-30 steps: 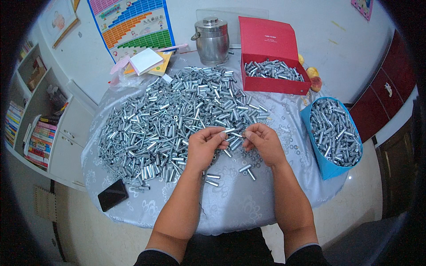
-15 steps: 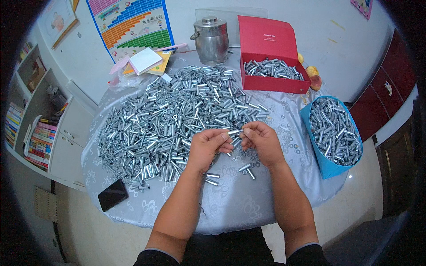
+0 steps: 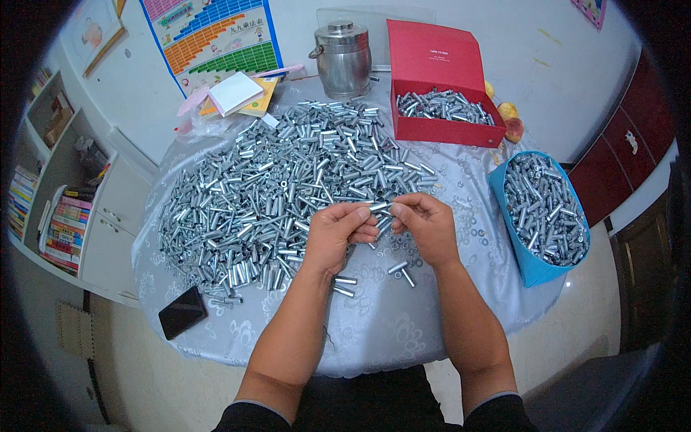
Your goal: The person sits at a table covered with a white cloth and sorts through a large pile of small metal fasteners. They pick up individual cylindrical metal pieces and washers, fit them together by hand, and place the assembled units into a blue container.
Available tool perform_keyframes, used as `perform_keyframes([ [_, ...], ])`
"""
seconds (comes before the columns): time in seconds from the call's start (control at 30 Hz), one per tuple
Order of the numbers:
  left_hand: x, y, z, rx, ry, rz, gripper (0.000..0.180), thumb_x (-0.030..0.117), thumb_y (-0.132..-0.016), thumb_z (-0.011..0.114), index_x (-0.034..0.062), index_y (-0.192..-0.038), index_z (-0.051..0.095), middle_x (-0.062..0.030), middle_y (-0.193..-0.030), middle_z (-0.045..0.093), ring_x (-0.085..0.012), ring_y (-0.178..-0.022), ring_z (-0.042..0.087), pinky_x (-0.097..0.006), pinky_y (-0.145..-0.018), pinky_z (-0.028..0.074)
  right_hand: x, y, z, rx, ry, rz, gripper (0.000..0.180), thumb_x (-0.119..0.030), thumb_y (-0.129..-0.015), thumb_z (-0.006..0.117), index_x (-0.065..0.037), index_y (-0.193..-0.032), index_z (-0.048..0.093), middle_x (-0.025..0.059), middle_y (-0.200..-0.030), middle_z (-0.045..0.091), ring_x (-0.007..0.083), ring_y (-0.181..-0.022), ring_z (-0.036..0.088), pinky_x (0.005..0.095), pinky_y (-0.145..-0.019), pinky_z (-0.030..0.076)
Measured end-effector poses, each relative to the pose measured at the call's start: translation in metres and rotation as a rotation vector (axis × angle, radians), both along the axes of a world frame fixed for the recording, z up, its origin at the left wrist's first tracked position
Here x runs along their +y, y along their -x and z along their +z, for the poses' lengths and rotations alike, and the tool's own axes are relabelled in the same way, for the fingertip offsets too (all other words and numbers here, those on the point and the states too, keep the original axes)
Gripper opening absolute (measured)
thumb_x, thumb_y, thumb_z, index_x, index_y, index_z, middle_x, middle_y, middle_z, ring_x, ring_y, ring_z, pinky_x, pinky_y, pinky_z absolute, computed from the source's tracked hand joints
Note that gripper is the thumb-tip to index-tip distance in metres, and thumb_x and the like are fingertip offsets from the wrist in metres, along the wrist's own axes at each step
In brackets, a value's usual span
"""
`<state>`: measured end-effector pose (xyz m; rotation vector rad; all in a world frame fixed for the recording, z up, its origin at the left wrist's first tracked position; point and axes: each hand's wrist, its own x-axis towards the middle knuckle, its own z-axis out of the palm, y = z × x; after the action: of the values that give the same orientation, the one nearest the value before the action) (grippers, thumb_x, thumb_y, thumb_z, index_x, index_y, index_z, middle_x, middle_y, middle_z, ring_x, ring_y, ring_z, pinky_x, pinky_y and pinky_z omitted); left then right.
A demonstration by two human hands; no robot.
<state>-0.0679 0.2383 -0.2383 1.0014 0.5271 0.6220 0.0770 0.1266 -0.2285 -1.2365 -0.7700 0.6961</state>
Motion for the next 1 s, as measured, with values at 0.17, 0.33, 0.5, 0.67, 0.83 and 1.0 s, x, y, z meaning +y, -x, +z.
perform_keyframes([
  [0.17, 0.001, 0.001, 0.001, 0.022, -0.001, -0.006, 0.02, 0.01, -0.09, 0.064, -0.0061, -0.102, 0.065, -0.0135, -0.084, 0.069, -0.0178, -0.067, 0.068, -0.027, -0.06, 0.058, 0.001, 0.003, 0.004, 0.045, 0.038, -0.01, 0.017, -0.007, -0.087, 0.066, 0.004, -0.1, 0.065, 0.0071, -0.077, 0.065, 0.011, -0.065, 0.062, 0.0239, -0.058, 0.052],
  [0.33, 0.011, 0.007, 0.002, 0.019, -0.03, 0.12, 0.022, 0.012, -0.09, 0.065, -0.0051, -0.103, 0.065, -0.0125, -0.084, 0.069, -0.0177, -0.068, 0.068, -0.026, -0.059, 0.057, -0.013, -0.01, -0.001, -0.442, 0.283, 0.237, 0.016, -0.013, -0.082, 0.071, -0.001, -0.092, 0.069, 0.0094, -0.078, 0.067, 0.0178, -0.066, 0.064, 0.0311, -0.062, 0.051],
  [0.5, 0.01, 0.006, 0.003, 0.002, -0.052, 0.127, 0.024, 0.014, -0.089, 0.066, -0.0047, -0.104, 0.065, -0.0128, -0.086, 0.069, -0.0177, -0.069, 0.068, -0.027, -0.06, 0.057, -0.018, -0.008, 0.007, -0.904, 0.41, 0.344, 0.014, -0.017, -0.076, 0.072, -0.005, -0.085, 0.071, 0.0126, -0.081, 0.068, 0.0273, -0.074, 0.066, 0.0372, -0.068, 0.051],
  [0.67, 0.01, 0.007, 0.002, 0.011, -0.052, 0.122, 0.024, 0.014, -0.089, 0.067, -0.0046, -0.105, 0.065, -0.0135, -0.087, 0.069, -0.0178, -0.069, 0.068, -0.027, -0.06, 0.057, -0.025, -0.016, 0.012, -1.013, 0.464, 0.365, 0.017, -0.02, -0.076, 0.072, -0.005, -0.084, 0.071, 0.0138, -0.083, 0.068, 0.0308, -0.078, 0.065, 0.0399, -0.07, 0.051],
  [0.83, 0.009, 0.005, 0.0, 0.04, -0.08, 0.116, 0.023, 0.014, -0.09, 0.065, -0.0045, -0.105, 0.065, -0.0125, -0.085, 0.069, -0.0172, -0.067, 0.068, -0.027, -0.059, 0.057, -0.023, -0.01, 0.011, -1.025, 0.534, 0.311, 0.015, -0.02, -0.075, 0.071, -0.007, -0.083, 0.071, 0.0136, -0.083, 0.067, 0.0324, -0.08, 0.065, 0.0425, -0.072, 0.05],
  [1.0, 0.01, 0.005, 0.0, 0.042, -0.081, 0.114, 0.024, 0.013, -0.089, 0.066, -0.0049, -0.105, 0.064, -0.013, -0.086, 0.07, -0.0173, -0.067, 0.068, -0.027, -0.059, 0.057, -0.018, -0.011, 0.008, -1.048, 0.485, 0.373, 0.017, -0.019, -0.076, 0.07, -0.009, -0.089, 0.069, 0.0119, -0.09, 0.067, 0.0314, -0.087, 0.064, 0.0422, -0.076, 0.05],
])
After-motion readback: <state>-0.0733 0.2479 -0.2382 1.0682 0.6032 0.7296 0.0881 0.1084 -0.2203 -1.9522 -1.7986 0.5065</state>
